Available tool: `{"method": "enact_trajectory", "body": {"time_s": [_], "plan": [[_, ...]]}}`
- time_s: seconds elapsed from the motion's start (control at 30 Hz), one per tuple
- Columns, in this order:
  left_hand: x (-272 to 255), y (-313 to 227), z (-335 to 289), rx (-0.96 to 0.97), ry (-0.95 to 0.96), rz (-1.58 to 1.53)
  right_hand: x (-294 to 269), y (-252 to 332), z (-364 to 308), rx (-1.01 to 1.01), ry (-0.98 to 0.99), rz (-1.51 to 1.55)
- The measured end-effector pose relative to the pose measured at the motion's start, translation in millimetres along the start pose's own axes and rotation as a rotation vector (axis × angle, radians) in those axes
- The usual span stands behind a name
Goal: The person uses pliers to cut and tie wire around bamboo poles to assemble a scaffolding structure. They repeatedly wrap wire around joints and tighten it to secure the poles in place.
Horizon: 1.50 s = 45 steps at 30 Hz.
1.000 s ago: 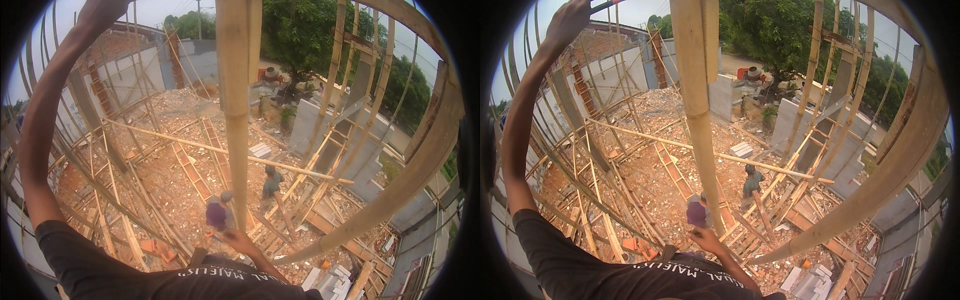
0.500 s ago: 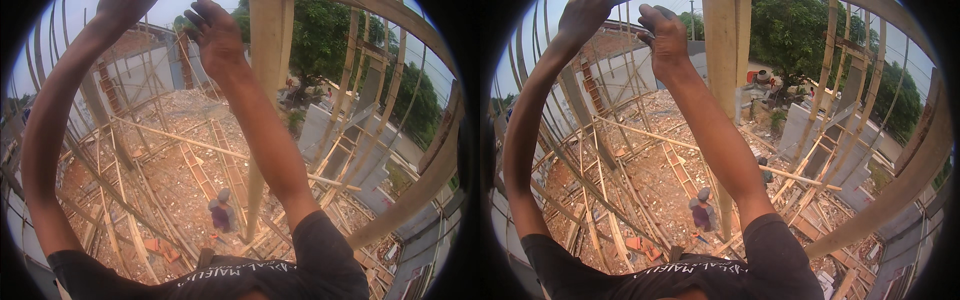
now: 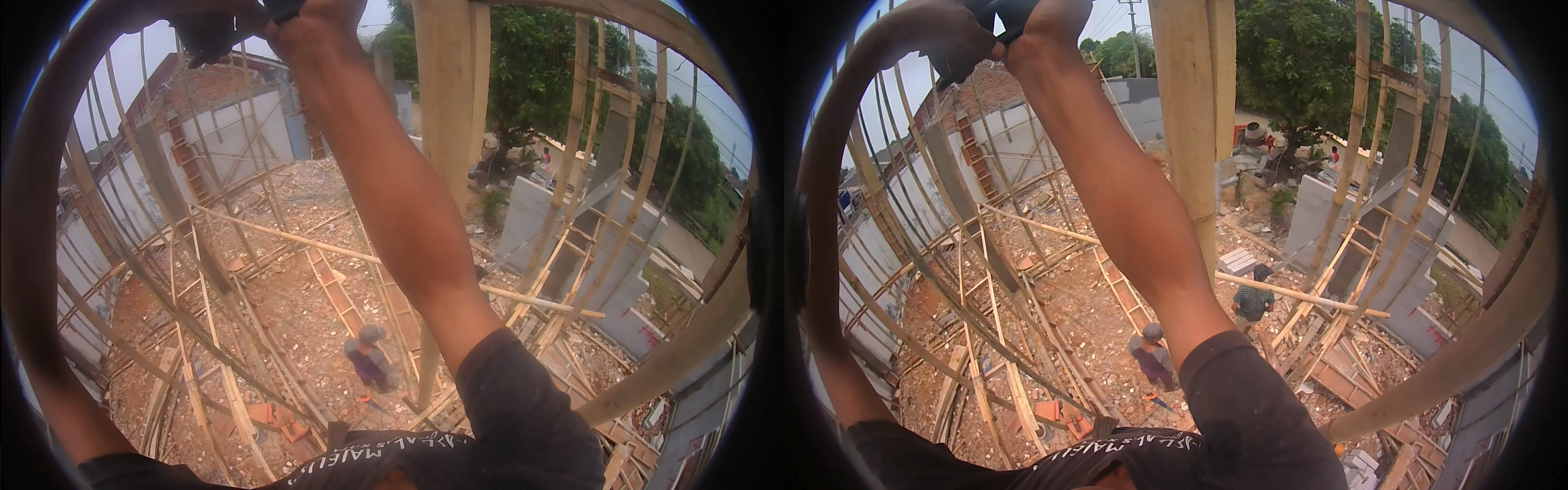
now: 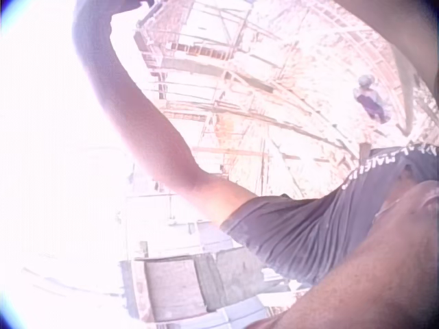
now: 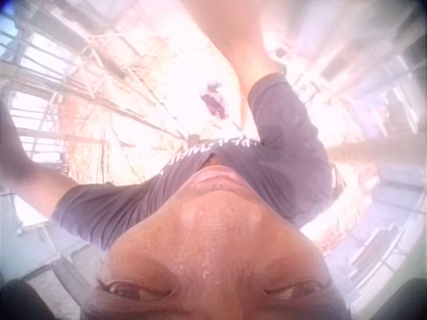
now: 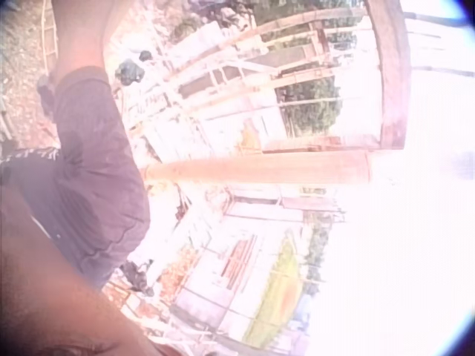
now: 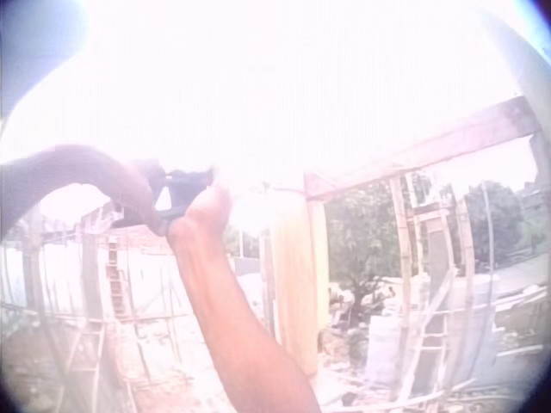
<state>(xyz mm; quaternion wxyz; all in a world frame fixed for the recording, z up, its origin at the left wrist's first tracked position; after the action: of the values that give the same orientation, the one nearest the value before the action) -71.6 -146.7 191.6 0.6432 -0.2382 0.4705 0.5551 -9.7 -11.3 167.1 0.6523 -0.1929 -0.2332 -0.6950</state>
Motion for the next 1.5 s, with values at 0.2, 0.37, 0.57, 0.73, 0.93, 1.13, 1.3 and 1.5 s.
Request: {"method": "enact_trajectory", "body": {"time_s": [0.2, 0.37, 0.57, 0.73, 0.93, 1.13, 1.3, 1.5], "plan": [[31, 28, 23, 0.051, 0.267, -0.699, 4, 19, -39, 0.079, 0.133, -0.128], [63, 30, 33, -0.123, 0.316, -0.867, -26, 19, -28, 0.020, 0.191, -0.198], [90, 4, 24, -0.057, 0.068, -0.725, -74, 24, -127, 0.143, 0.037, -0.300], [165, -32, 41, -0.038, -0.029, -1.132, -171, 56, -288, 0.437, -0.094, -0.988], [190, -44, 54, 0.029, -0.079, -1.276, -251, 110, -484, 0.884, -0.546, -1.007], [210, -56, 69, 0.083, -0.117, -1.393, -257, 170, -613, 0.945, -1.053, -1.025], [221, -59, 78, 0.118, -0.147, -1.541, -262, 196, -678, 0.890, -1.318, -0.987], [226, -66, 83, 0.145, -0.186, -1.648, -272, 222, -678, 0.840, -1.323, -1.162]]}}
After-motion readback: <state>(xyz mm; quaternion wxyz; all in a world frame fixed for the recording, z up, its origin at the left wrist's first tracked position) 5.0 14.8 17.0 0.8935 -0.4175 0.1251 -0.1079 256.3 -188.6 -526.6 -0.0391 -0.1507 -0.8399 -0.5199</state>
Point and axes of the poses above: each hand's wrist, its own z-axis towards the middle knuckle, its own x-axis out of the palm, y = z × x, the point moved 3 cm from there along z, towards the middle knuckle
